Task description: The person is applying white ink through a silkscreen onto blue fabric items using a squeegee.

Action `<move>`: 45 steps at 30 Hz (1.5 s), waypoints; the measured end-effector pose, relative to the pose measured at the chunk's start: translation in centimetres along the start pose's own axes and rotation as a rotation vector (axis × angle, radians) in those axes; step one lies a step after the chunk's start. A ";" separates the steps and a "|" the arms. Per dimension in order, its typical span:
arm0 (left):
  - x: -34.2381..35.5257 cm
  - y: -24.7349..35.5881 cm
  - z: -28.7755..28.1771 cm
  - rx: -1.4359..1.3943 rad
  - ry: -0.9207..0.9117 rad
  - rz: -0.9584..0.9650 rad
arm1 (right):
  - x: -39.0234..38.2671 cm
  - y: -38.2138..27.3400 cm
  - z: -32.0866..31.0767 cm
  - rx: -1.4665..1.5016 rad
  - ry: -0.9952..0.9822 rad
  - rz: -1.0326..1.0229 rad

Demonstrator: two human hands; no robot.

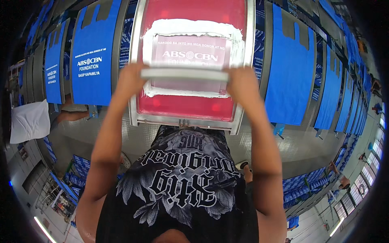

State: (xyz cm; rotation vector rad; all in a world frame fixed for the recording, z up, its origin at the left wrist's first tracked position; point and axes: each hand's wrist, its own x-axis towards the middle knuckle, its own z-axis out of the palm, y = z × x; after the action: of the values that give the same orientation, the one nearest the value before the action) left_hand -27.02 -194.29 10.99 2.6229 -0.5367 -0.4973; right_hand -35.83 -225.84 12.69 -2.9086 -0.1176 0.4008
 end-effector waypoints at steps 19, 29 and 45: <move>8.0 1.3 -4.3 0.174 0.740 0.202 | 12.7 5.5 -6.6 0.145 0.008 0.008; -17.2 1.8 17.2 -0.835 -0.716 -0.412 | 16.6 5.4 -5.4 -0.035 -0.126 -0.130; -17.0 4.5 14.9 -1.173 -0.575 -0.253 | -7.0 -7.4 4.7 0.083 0.352 -0.205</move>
State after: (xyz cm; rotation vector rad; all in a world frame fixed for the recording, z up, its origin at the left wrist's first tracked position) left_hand -49.12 -195.41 4.78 1.3961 0.0014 -1.2059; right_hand -44.24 -218.43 11.66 -2.7965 -0.3310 -0.1364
